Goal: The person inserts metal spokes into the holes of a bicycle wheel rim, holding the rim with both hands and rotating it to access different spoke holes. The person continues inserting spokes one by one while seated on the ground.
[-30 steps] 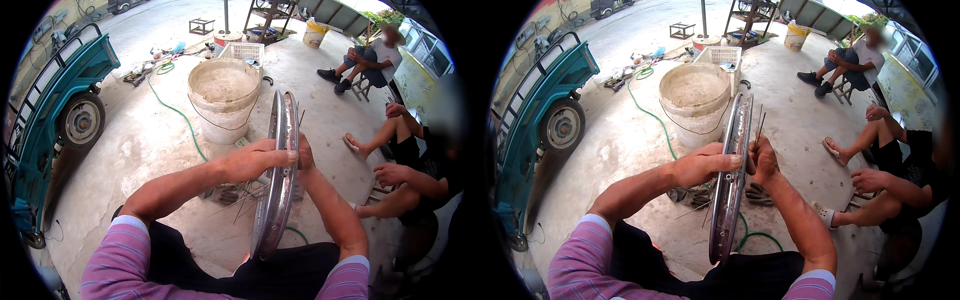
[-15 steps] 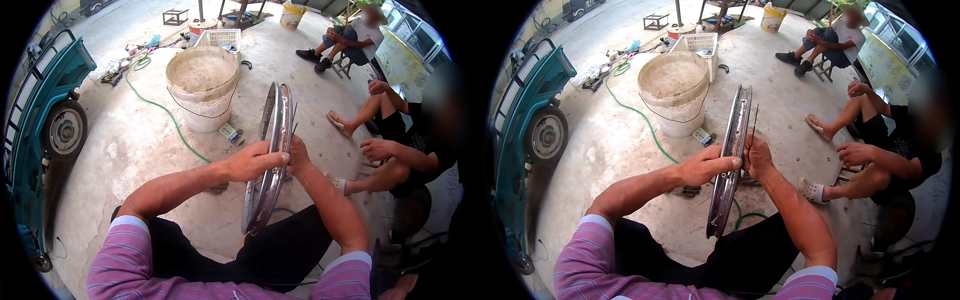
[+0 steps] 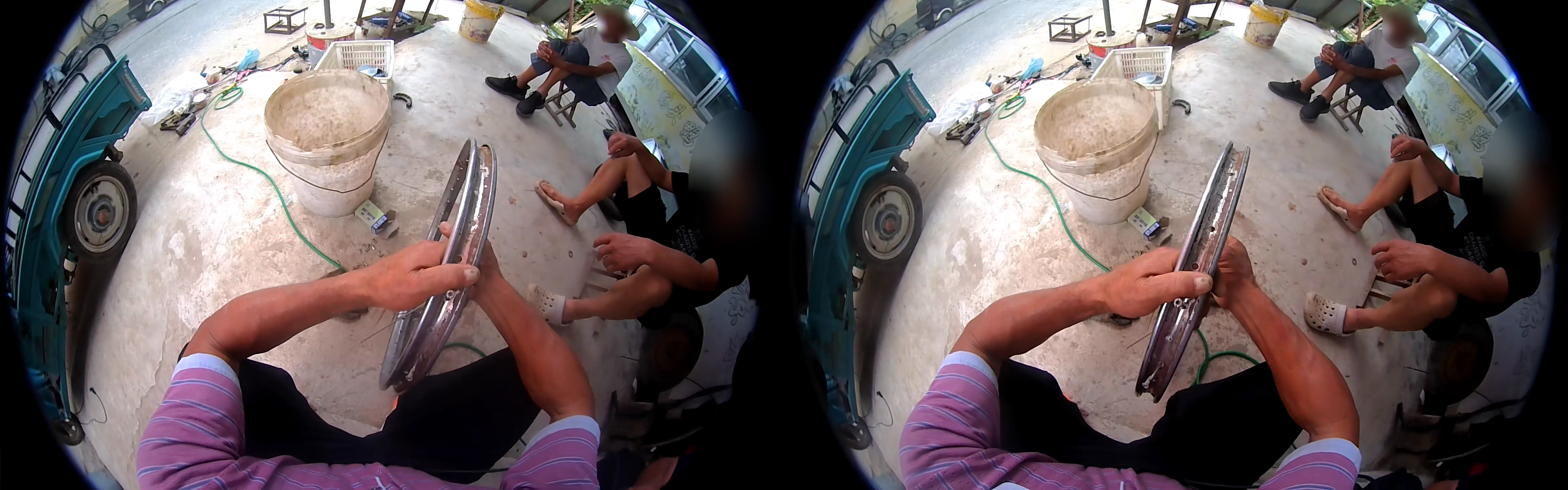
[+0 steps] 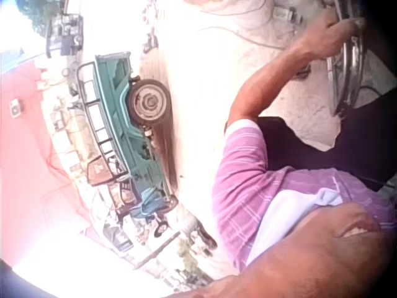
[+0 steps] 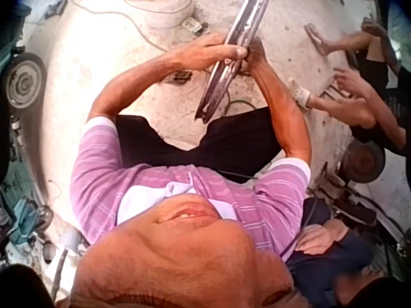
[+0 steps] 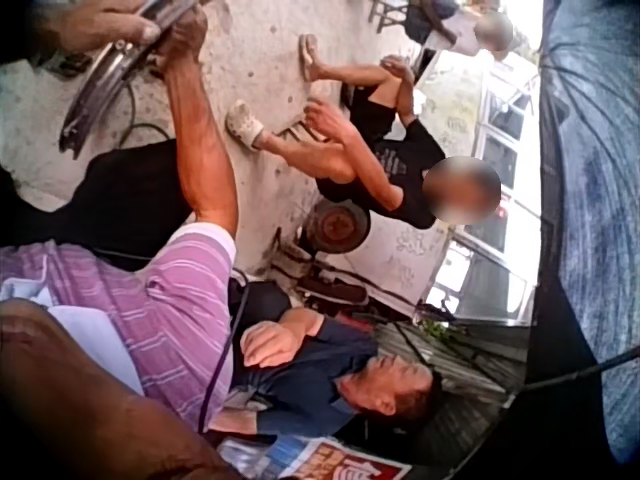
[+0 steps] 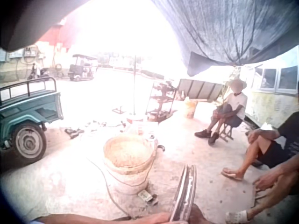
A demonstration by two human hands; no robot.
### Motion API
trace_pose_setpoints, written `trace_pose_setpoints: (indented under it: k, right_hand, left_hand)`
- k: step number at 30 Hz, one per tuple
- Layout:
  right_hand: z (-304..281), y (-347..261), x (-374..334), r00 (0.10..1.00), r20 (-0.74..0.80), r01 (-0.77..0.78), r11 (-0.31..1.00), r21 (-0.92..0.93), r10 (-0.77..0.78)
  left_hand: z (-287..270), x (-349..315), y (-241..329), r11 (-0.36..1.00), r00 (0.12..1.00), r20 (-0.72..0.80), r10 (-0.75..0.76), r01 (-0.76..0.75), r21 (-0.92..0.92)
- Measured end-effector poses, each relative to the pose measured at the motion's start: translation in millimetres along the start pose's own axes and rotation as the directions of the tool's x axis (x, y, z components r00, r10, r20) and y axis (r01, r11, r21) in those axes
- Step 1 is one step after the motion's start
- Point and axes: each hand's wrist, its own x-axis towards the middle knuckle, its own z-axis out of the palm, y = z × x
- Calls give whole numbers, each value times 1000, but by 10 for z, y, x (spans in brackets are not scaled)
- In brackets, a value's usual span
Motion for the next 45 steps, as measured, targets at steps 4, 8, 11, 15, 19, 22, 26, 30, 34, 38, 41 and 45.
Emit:
trace_pose_setpoints:
  k: [4, 8, 11, 15, 19, 22, 26, 30, 34, 38, 41, 45]
  right_hand:
    - [49, -43, -69, 1000, -17, 26, 998, -50, -27]
    - [-24, -25, -50, 998, -38, 41, 998, -38, -42]
    - [99, -70, -121, 998, -56, 34, 998, -51, -37]
    - [147, -71, -160, 995, -65, 70, 996, -56, -73]
    - [245, -149, -222, 988, -85, 121, 988, -100, -129]
    - [323, -178, -296, 977, -88, 185, 979, -84, -193]
    - [260, -182, -286, 961, -3, 275, 959, 73, -276]
    - [328, -124, -344, 940, -57, 324, 931, -169, -337]
    - [125, -75, -262, 938, -84, 296, 905, -304, -335]
    - [120, -80, -340, 936, 18, 345, 908, -239, -351]
    - [75, -65, -358, 945, -31, 308, 917, -252, -326]
    - [162, -32, -394, 912, -113, 353, 895, -274, -394]
  left_hand:
    - [16, 5, -1, 999, 1000, -16, 0, 0, -50]
    - [-21, 54, -27, 998, 1000, -17, 0, -2, -68]
    - [-24, 73, -4, 998, 999, -23, 36, -37, -45]
    - [-8, 71, -8, 999, 999, -41, 17, -19, -36]
    - [-8, 56, -31, 999, 999, -30, -31, 30, -14]
    - [10, 53, -6, 1000, 999, -28, -24, 25, 12]
    - [91, 56, -15, 1000, 998, -63, -1, 2, 21]
    - [127, 70, -25, 999, 999, -42, -4, 6, 41]
    - [168, 94, -4, 999, 999, -32, 13, -11, 48]
    - [179, 93, -23, 997, 999, -31, 25, -23, 76]
    - [193, 79, -36, 997, 1000, -20, 5, -3, 72]
    - [232, 80, -5, 1000, 999, -29, -25, 25, 5]
